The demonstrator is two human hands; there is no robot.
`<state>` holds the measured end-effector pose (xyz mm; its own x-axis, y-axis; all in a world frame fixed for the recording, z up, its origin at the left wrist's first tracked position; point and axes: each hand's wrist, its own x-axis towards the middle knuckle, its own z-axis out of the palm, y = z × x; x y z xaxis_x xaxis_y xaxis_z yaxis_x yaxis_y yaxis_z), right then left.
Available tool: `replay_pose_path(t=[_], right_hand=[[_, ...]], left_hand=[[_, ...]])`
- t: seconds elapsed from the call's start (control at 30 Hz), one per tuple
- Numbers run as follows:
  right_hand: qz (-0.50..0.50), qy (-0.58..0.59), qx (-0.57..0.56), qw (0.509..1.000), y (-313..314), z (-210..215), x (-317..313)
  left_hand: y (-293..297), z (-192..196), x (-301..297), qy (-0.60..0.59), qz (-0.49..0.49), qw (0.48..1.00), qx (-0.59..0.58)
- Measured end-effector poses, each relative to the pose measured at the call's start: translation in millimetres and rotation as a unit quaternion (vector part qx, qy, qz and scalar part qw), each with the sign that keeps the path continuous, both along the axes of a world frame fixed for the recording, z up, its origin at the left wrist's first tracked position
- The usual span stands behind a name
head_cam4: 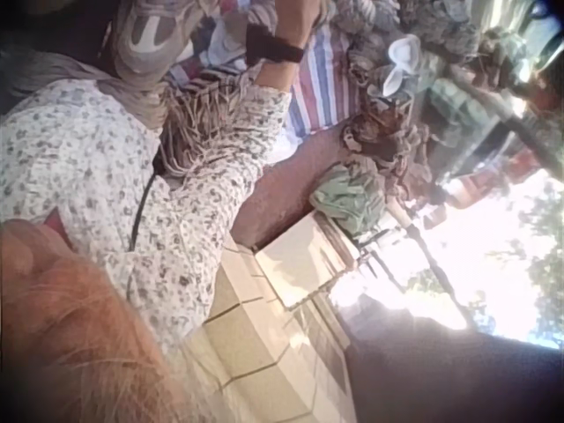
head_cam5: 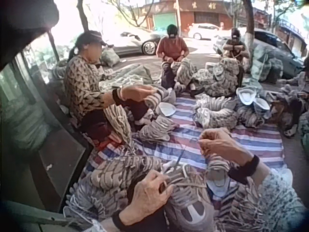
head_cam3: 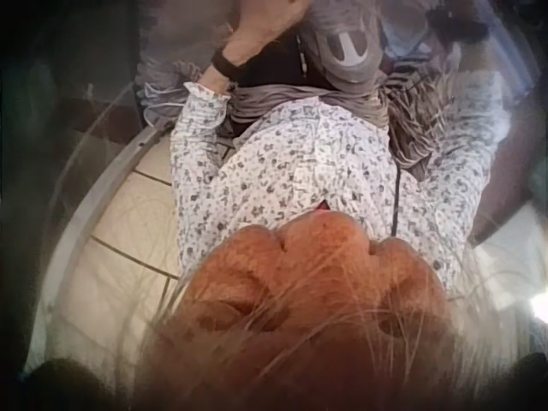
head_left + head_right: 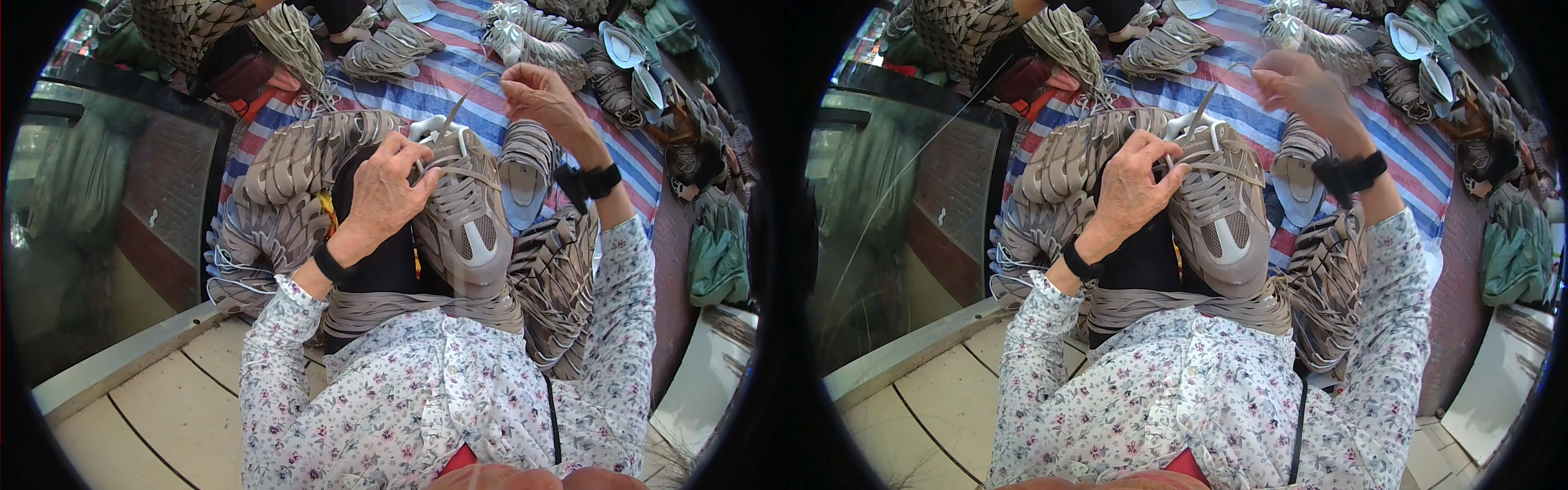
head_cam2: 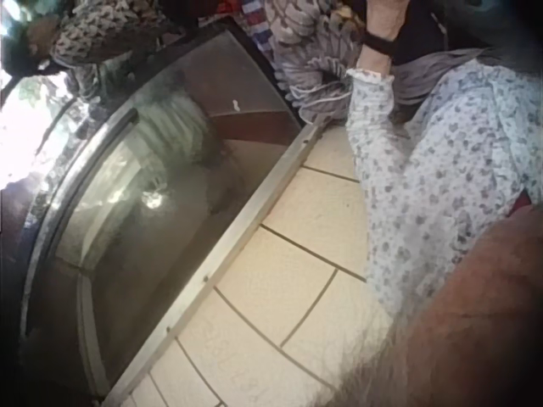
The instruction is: The recorder is lacing and preparing athletic shoes in a manufacturing environment.
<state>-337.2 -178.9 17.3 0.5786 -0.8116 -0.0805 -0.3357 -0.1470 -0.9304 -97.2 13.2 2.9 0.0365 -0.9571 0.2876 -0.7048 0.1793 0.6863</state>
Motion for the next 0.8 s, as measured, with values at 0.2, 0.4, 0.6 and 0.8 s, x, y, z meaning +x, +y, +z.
replay_pose_path(t=[0.2, 0.4, 0.6, 0.8], right_hand=[[-0.046, -0.316, 0.325, 0.890, 30, -19, 15], [-0.044, -0.487, 0.450, 0.747, 34, -15, 17], [0.002, -0.531, 0.408, 0.743, 20, -37, 13], [-0.036, -0.533, 0.330, 0.779, -35, -37, -40]], left_hand=[[-8, -2, -5, -0.021, -0.024, 0.999, 0.026], [-7, 8, -4, -0.011, -0.015, 1.000, 0.003], [-13, 19, 22, 0.313, -0.108, 0.908, 0.257], [-6, 13, 33, 0.233, -0.180, 0.938, 0.185]])
